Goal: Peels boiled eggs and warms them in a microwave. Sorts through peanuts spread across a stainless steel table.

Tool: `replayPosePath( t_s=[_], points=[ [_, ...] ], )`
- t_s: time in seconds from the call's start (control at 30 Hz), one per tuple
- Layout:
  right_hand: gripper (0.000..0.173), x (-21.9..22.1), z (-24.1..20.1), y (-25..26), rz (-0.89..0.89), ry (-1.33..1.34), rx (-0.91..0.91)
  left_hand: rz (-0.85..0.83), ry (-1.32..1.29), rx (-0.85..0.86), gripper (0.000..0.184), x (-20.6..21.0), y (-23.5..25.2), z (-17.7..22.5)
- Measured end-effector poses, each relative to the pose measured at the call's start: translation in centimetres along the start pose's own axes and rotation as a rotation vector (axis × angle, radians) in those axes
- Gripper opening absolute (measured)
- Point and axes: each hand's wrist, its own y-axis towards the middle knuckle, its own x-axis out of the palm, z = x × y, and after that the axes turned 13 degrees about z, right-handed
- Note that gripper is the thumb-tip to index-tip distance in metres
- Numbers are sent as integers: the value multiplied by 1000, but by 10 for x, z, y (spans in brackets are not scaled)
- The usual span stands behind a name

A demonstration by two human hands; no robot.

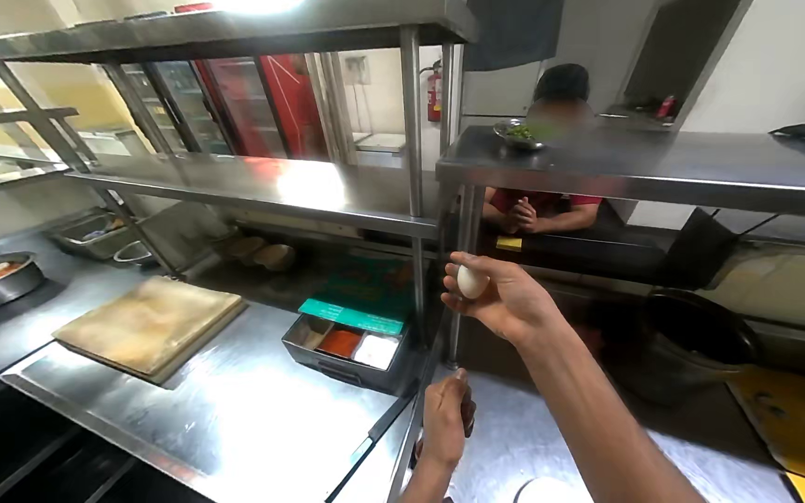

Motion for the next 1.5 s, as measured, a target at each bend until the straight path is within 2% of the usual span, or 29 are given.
replayPosePath(
  t_s=[0.07,0.43,0.6,1.0,1.5],
  points=[
    [14,0,1,0,-14,0,-26,0,0,9,45,0,0,1],
    [15,-6,0,-5,5,105,7,-13,-4,9,45,-1,1,3],
    [20,-8,-6,-8,-34,124,47,-29,1,38,45,-1,5,5],
    [22,-15,-5,-11,18,200,58,-22,17,61,45,-3,9,7],
    [12,-21,-3,-11,64,276,41,-18,40,38,43,-3,11,13]
  ],
)
